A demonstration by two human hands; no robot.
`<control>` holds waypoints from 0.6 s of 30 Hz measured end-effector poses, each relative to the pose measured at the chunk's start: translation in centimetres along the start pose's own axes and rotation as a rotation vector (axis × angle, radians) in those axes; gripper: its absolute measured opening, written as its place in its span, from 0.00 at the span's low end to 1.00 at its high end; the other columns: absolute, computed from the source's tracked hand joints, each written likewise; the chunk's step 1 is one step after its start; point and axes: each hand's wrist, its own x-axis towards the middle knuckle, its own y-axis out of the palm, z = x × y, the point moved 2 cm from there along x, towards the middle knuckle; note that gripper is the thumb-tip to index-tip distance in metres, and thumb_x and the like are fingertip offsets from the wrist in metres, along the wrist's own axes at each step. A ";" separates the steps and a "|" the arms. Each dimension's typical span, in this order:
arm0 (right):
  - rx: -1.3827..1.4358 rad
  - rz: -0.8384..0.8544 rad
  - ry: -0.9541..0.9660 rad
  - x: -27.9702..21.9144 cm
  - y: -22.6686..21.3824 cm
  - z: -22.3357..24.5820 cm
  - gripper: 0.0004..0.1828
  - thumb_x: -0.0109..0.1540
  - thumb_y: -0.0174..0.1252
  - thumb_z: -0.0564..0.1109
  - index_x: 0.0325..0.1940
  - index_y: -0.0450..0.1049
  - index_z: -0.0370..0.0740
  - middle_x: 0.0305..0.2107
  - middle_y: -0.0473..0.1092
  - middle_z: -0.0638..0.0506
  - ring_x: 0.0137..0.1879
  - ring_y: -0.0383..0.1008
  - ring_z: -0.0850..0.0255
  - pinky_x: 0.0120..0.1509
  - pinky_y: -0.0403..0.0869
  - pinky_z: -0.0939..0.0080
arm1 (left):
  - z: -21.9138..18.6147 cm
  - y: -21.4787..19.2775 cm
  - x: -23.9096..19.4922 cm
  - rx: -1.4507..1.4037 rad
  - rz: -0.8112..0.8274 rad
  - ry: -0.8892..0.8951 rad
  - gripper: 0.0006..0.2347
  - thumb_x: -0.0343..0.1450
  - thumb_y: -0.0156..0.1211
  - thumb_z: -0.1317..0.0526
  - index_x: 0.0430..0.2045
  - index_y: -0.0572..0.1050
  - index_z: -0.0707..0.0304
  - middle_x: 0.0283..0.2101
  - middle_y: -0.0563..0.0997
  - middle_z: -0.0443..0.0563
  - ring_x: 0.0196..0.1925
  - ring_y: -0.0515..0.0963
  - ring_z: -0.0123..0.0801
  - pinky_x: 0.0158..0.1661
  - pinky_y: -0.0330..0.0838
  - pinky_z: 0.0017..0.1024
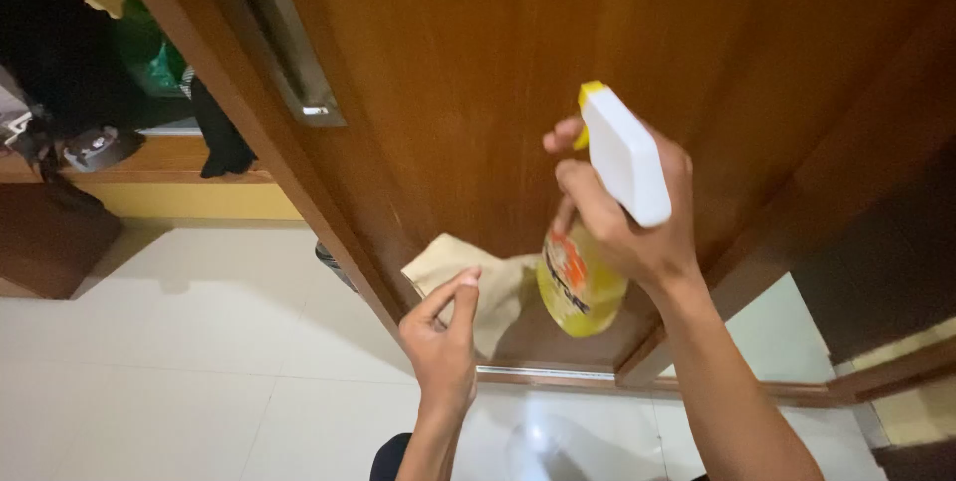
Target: Cleaning a wooden closet door using a spray bottle and a cloth.
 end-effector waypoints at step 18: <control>-0.307 0.018 -0.763 10.9 10.9 4.9 0.07 0.55 0.62 0.32 0.31 0.69 0.32 0.22 0.73 0.45 0.20 0.67 0.62 0.24 0.67 0.68 | -1.7 -2.1 -1.5 0.181 -0.020 0.164 0.13 0.68 0.58 0.66 0.43 0.85 0.68 0.46 0.91 0.51 0.48 0.88 0.30 0.51 0.78 0.25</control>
